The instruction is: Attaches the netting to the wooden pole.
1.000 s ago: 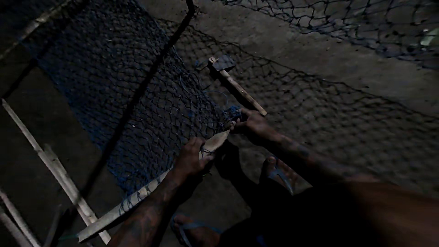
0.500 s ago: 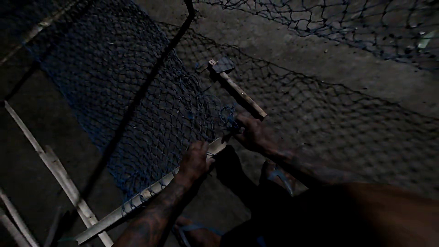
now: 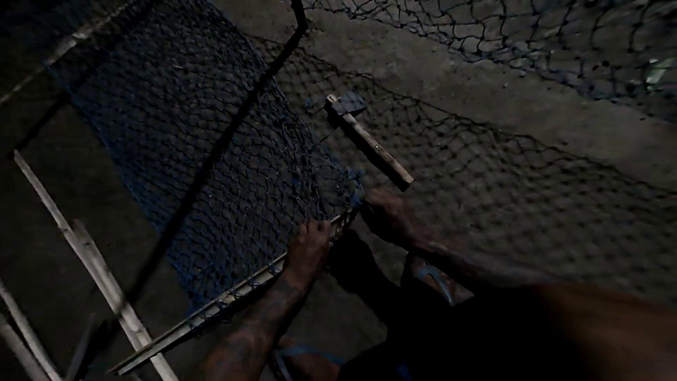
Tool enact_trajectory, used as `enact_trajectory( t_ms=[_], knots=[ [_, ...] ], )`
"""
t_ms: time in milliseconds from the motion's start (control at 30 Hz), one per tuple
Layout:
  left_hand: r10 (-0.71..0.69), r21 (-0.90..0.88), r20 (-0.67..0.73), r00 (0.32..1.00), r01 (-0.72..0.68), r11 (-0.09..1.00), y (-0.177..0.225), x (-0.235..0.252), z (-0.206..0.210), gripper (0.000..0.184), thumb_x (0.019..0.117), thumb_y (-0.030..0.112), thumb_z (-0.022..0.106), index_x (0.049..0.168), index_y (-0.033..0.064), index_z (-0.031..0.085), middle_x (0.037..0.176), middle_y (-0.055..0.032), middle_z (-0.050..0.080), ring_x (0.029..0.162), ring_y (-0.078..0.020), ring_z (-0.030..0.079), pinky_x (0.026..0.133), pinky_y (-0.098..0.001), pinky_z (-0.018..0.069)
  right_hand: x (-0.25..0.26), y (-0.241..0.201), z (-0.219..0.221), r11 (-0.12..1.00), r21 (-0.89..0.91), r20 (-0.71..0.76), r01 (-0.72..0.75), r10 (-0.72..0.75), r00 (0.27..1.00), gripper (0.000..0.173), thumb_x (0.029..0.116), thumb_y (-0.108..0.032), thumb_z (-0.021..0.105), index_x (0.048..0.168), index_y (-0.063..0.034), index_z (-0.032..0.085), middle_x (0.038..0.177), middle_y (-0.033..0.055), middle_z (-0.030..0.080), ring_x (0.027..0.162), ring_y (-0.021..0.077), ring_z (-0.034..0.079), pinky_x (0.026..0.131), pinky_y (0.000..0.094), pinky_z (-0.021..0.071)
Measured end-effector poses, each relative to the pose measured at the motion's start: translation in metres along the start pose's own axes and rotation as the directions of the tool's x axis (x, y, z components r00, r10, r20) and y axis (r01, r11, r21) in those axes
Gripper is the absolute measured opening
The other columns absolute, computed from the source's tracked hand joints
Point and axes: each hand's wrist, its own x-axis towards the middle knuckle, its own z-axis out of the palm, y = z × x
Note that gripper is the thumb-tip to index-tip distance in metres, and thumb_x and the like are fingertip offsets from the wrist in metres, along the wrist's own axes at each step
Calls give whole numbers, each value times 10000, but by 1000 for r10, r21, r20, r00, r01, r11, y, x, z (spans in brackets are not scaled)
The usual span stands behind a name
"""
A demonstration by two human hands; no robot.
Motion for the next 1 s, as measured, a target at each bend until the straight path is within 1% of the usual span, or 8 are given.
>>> enact_trajectory(
  t_ms=[167, 400, 567, 667, 733, 800, 900, 1000],
  knots=[
    [-30, 58, -193, 981, 42, 997, 3, 12, 21, 313, 915, 186, 709, 1174, 11, 689, 1076, -236, 686, 944, -433, 695, 692, -518, 581, -3, 3, 12, 997, -71, -75, 10, -15, 997, 102, 919, -58, 625, 909, -15, 717, 860, 127, 699, 839, 275, 698, 773, 407, 595],
    [-53, 69, -350, 935, 82, 994, 15, 25, 38, 274, 871, 113, 725, 1132, 28, 721, 1016, -199, 698, 900, -386, 703, 672, -480, 572, -11, 1, 19, 993, -108, -26, 41, -44, 999, 123, 938, -80, 612, 953, -29, 724, 841, 115, 703, 819, 271, 697, 804, 436, 572],
    [-52, 41, -368, 928, 72, 997, 18, 30, 42, 375, 840, 109, 739, 1199, 3, 704, 1072, -224, 703, 928, -403, 705, 695, -489, 585, -4, -11, 9, 921, 103, 80, -376, 369, 926, 204, 894, -92, 711, 1044, 47, 702, 932, 185, 717, 858, 306, 713, 799, 476, 590],
    [-147, -63, -123, 981, 140, 988, 19, 29, 21, 500, 922, 202, 675, 1376, 7, 599, 1249, -255, 651, 1122, -432, 649, 893, -534, 549, 7, -15, 0, 761, 184, 145, -622, 605, 783, 305, 896, -133, 744, 1138, 33, 659, 963, 184, 709, 884, 284, 705, 823, 491, 573],
    [-164, -127, -9, 986, 162, 979, 18, 32, 8, 576, 954, 244, 641, 1469, 19, 516, 1348, -244, 612, 1214, -424, 609, 983, -536, 509, 6, -11, 2, 770, 208, 101, -603, 596, 797, 319, 883, -156, 742, 1131, 27, 660, 936, 168, 709, 863, 267, 701, 803, 484, 574],
    [-132, -144, -65, 989, 121, 982, 12, 31, 10, 619, 936, 247, 667, 1480, 0, 503, 1308, -247, 643, 1157, -419, 649, 942, -533, 535, 9, -14, 1, 777, 219, 103, -590, 582, 806, 321, 898, -154, 732, 1151, 28, 656, 952, 164, 710, 876, 263, 698, 815, 486, 570],
    [-115, -121, -205, 972, 92, 988, 10, 31, 18, 540, 882, 224, 721, 1357, -7, 604, 1194, -244, 691, 1008, -411, 707, 814, -529, 578, 13, -18, 1, 779, 182, 128, -601, 587, 800, 297, 903, -173, 739, 1126, 12, 671, 964, 157, 713, 891, 271, 701, 831, 491, 571],
    [-94, -78, -296, 951, 74, 994, 13, 31, 24, 422, 872, 174, 750, 1252, 5, 679, 1092, -236, 706, 927, -412, 715, 742, -522, 589, 7, -22, 8, 863, 171, 22, -475, 479, 877, 253, 880, -146, 743, 1054, 24, 675, 892, 148, 715, 810, 244, 711, 762, 437, 594]
  ],
)
